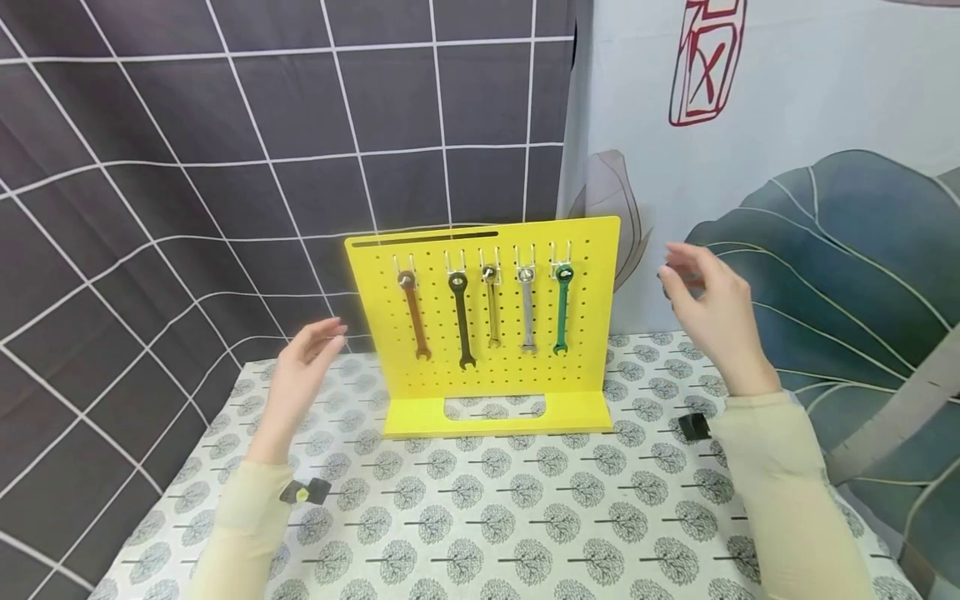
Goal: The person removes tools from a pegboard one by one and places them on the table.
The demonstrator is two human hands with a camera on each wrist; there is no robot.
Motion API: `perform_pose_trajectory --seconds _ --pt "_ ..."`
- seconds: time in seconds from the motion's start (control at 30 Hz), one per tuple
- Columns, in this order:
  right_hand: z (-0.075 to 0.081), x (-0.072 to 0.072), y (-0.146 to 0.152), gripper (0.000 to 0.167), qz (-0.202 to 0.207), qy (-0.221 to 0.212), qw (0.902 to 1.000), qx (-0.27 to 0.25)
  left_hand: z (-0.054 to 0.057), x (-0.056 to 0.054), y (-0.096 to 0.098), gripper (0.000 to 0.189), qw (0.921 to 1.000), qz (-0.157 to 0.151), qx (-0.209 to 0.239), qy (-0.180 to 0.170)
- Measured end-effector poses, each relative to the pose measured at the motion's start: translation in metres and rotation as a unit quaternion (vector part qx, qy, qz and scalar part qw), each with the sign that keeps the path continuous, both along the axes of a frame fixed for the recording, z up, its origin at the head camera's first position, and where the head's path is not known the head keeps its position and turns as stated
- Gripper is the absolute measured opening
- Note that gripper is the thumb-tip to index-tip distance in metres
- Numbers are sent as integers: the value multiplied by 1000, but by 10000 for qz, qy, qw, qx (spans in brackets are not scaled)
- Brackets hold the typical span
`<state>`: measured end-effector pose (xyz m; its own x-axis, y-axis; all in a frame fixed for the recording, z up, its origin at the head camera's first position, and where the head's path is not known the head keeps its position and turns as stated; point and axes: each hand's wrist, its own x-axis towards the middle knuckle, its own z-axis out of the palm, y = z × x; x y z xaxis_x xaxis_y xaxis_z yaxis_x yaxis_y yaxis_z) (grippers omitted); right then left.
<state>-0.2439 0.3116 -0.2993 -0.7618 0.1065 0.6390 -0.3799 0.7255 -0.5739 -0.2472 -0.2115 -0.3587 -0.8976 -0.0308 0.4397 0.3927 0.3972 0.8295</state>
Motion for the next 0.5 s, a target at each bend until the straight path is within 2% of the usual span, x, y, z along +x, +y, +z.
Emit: perform_pose_trajectory --seconds 0.1,0.23,0.4,0.5 --pt "18 -11 -9 43 8 -30 10000 -50 8 -7 9 40 9988 -257 406 -86" --pt "35 -28 -18 46 17 -354 9993 -152 12 -19 21 41 9964 -489 643 -251" --pt "46 -50 -27 50 117 -721 9973 -91 10 -33 31 40 9923 -602 925 -563" --pt "49 -59 -32 51 194 -829 9964 -14 8 -41 35 40 9914 -640 926 -663"
